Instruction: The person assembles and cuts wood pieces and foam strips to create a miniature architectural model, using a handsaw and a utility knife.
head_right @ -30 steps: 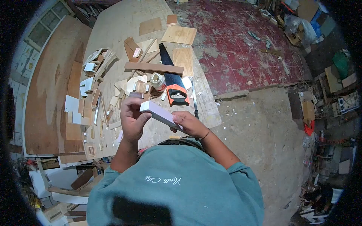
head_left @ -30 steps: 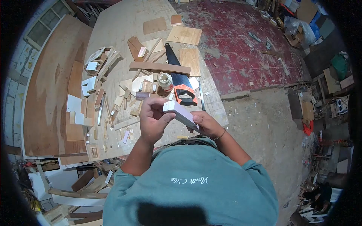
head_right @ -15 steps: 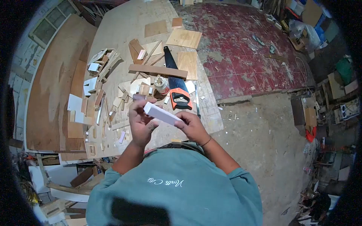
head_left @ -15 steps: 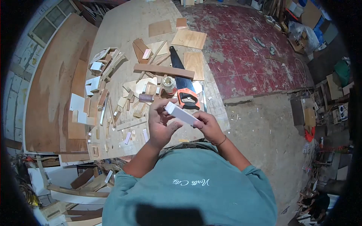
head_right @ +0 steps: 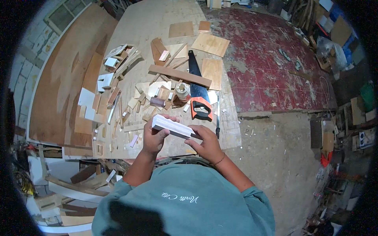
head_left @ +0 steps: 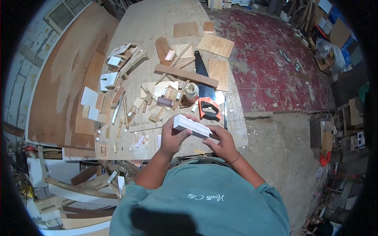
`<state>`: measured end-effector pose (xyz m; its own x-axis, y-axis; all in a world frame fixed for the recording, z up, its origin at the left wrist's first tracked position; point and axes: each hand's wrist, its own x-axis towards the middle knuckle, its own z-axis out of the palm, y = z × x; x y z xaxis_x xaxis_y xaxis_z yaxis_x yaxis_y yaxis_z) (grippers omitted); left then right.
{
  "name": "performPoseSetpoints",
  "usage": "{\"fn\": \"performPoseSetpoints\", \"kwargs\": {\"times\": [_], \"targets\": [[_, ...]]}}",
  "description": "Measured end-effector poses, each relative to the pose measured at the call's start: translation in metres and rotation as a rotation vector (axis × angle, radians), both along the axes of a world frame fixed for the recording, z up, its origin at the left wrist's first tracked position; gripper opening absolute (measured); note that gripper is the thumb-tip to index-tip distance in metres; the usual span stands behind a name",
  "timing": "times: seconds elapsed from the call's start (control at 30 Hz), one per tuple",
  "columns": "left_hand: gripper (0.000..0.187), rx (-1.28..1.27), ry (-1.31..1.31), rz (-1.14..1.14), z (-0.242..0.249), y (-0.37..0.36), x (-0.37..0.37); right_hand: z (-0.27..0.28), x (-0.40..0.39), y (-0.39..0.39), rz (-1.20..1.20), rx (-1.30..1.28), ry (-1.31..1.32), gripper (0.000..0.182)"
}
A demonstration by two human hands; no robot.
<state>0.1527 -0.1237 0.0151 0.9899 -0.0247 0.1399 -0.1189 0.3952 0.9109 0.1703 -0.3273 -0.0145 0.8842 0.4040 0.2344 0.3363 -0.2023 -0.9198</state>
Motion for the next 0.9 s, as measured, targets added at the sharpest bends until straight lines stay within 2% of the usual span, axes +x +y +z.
{"fn": "performPoseSetpoints", "kwargs": {"times": [0.13,0.27,0.33,0.47,0.63,0.7,0.73,0.83,0.87,0.9], "targets": [[0.044,-0.121,0.010,0.089,-0.010,0.024,-0.006,0.005,0.004,0.014,0.019,-0.045,-0.028,0.044],[0.048,-0.166,-0.005,0.143,-0.018,0.053,-0.023,0.014,0.006,0.037,0.160,-0.090,-0.014,0.039],[0.048,-0.168,-0.017,0.173,-0.023,0.063,-0.033,0.016,0.005,0.051,0.213,-0.034,-0.085,0.042],[0.047,-0.188,-0.034,0.226,-0.028,0.082,-0.050,0.023,0.002,0.084,0.254,-0.126,-0.170,0.044],[0.043,-0.232,-0.008,0.309,-0.058,0.110,-0.054,-0.009,0.003,0.125,0.283,-0.189,-0.145,0.039],[0.035,-0.360,0.261,0.402,-0.088,0.123,-0.050,-0.044,0.006,0.143,0.290,-0.249,0.104,0.039],[0.035,-0.364,0.259,0.410,-0.100,0.127,-0.051,-0.060,0.004,0.151,0.298,-0.252,0.102,0.039],[0.028,-0.432,0.480,0.386,-0.124,0.144,-0.051,-0.079,0.001,0.173,0.254,-0.298,0.360,0.042],[0.028,-0.432,0.474,0.387,-0.125,0.151,-0.049,-0.078,0.003,0.180,0.256,-0.297,0.354,0.042],[0.029,-0.415,0.478,0.374,-0.128,0.158,-0.048,-0.078,0.004,0.185,0.259,-0.217,0.146,0.043]]}}
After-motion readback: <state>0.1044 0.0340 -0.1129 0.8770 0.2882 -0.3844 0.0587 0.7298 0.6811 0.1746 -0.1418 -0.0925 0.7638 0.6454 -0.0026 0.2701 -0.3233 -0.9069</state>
